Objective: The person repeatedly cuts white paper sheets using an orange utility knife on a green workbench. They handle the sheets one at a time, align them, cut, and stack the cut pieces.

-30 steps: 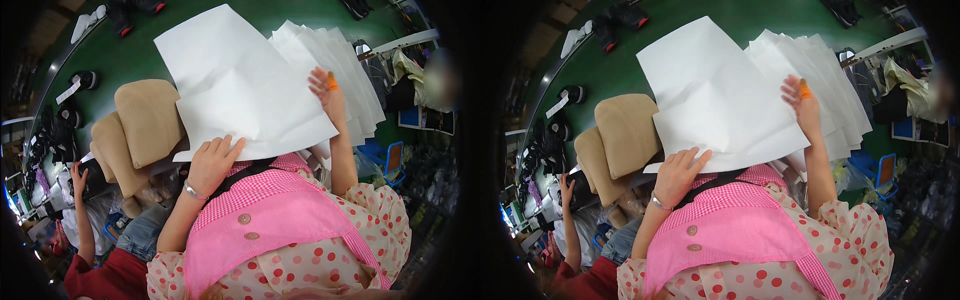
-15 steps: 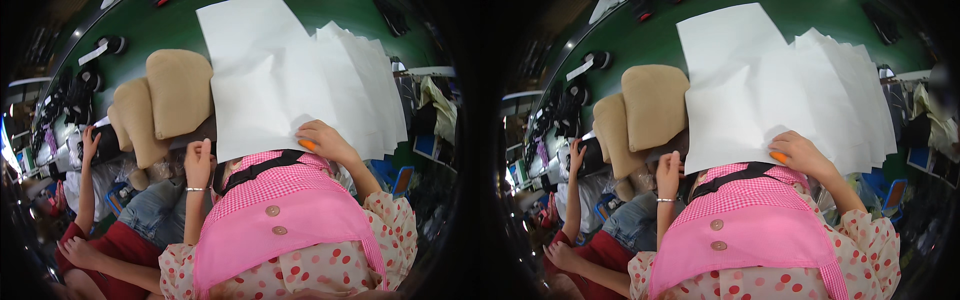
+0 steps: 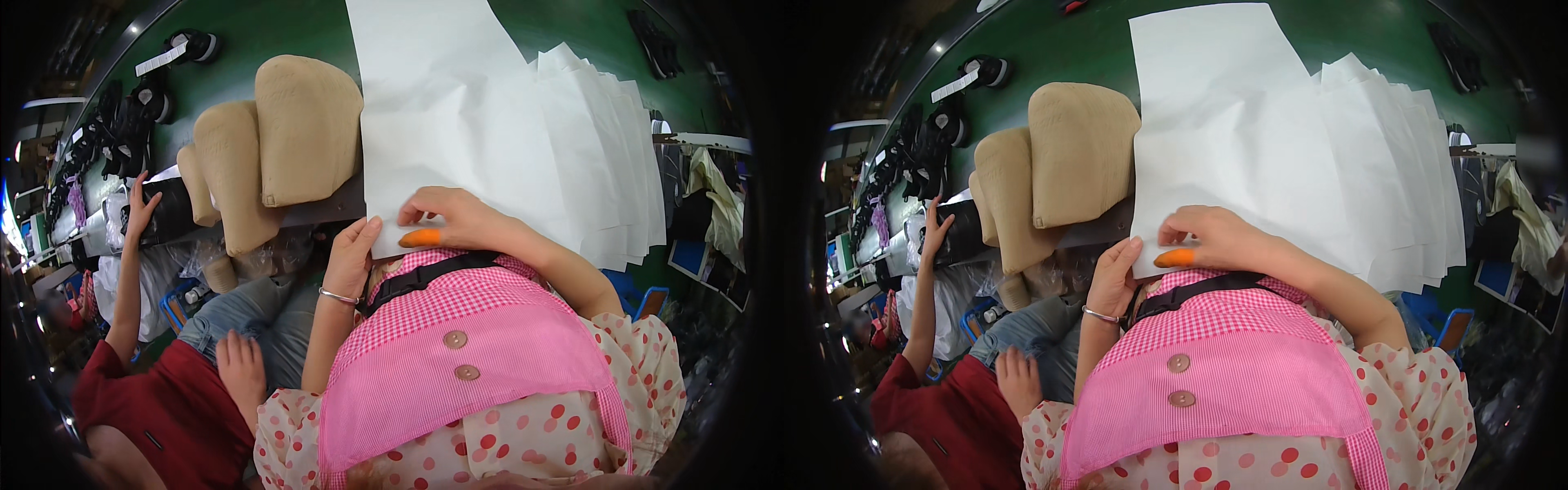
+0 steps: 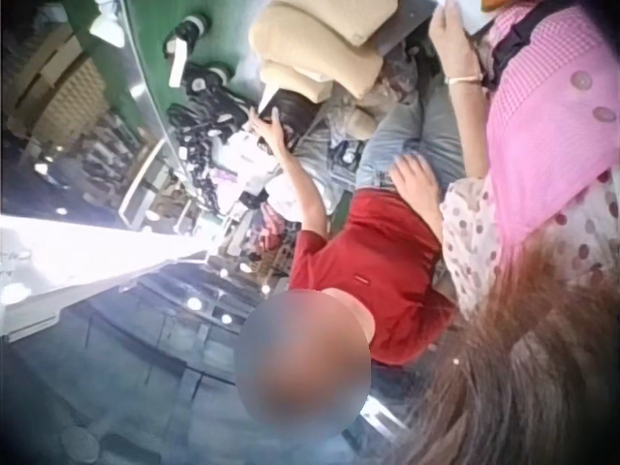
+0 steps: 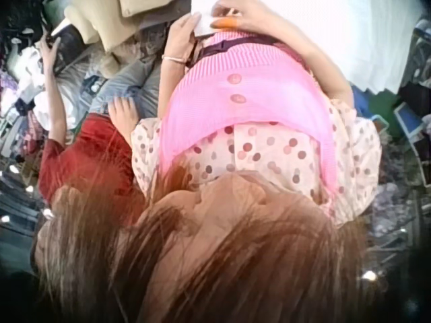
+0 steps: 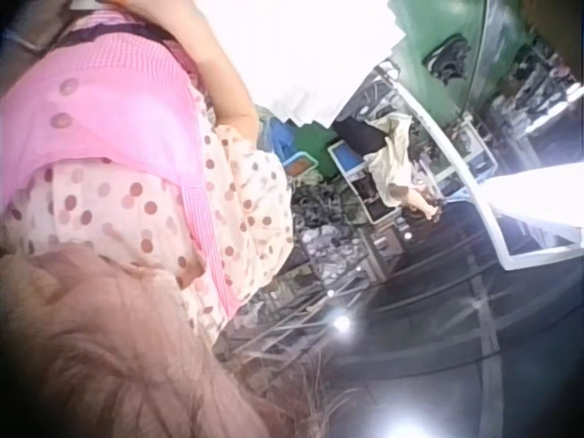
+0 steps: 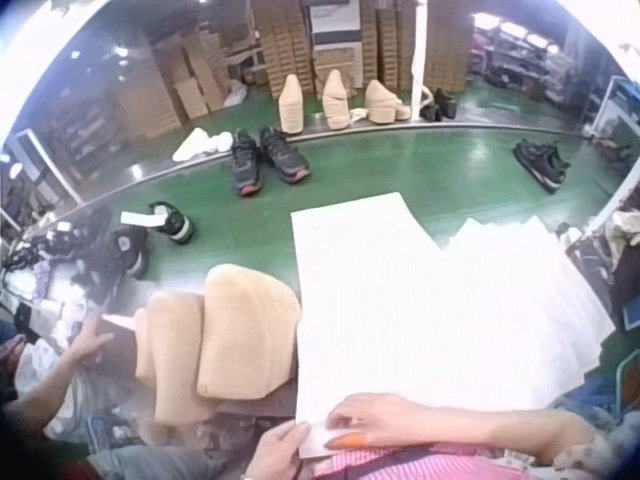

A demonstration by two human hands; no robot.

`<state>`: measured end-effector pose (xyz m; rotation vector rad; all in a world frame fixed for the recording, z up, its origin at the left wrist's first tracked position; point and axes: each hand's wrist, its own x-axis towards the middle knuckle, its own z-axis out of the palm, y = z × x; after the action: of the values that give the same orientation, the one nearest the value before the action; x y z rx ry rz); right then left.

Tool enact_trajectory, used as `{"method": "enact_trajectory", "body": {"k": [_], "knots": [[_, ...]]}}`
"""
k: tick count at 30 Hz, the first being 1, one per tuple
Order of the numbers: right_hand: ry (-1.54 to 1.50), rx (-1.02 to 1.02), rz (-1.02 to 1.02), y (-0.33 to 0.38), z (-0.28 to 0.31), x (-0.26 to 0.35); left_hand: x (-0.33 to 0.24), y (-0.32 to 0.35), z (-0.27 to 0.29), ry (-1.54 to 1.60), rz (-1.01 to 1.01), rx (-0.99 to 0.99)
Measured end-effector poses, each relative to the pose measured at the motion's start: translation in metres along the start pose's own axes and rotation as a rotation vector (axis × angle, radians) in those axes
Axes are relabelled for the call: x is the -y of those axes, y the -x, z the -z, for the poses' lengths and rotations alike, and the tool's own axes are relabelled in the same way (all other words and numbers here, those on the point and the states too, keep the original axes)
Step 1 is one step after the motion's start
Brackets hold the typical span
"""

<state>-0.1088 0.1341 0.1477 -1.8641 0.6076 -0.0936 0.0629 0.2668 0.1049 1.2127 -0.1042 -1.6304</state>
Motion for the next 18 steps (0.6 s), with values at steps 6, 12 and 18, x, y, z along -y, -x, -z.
{"method": "enact_trajectory", "body": {"k": [6,12,18], "knots": [[-0.010,0.000,-0.123,-0.014,-0.020,-0.015,0.001,0.008,0.000,0.061,0.054,0.002],[0.021,-0.119,-0.014,-0.011,-0.024,-0.027,0.001,0.010,-0.003,0.014,-0.017,-0.029],[0.011,-0.118,-0.079,-0.011,-0.024,-0.024,0.008,0.009,0.000,-0.054,-0.117,-0.062]]}}
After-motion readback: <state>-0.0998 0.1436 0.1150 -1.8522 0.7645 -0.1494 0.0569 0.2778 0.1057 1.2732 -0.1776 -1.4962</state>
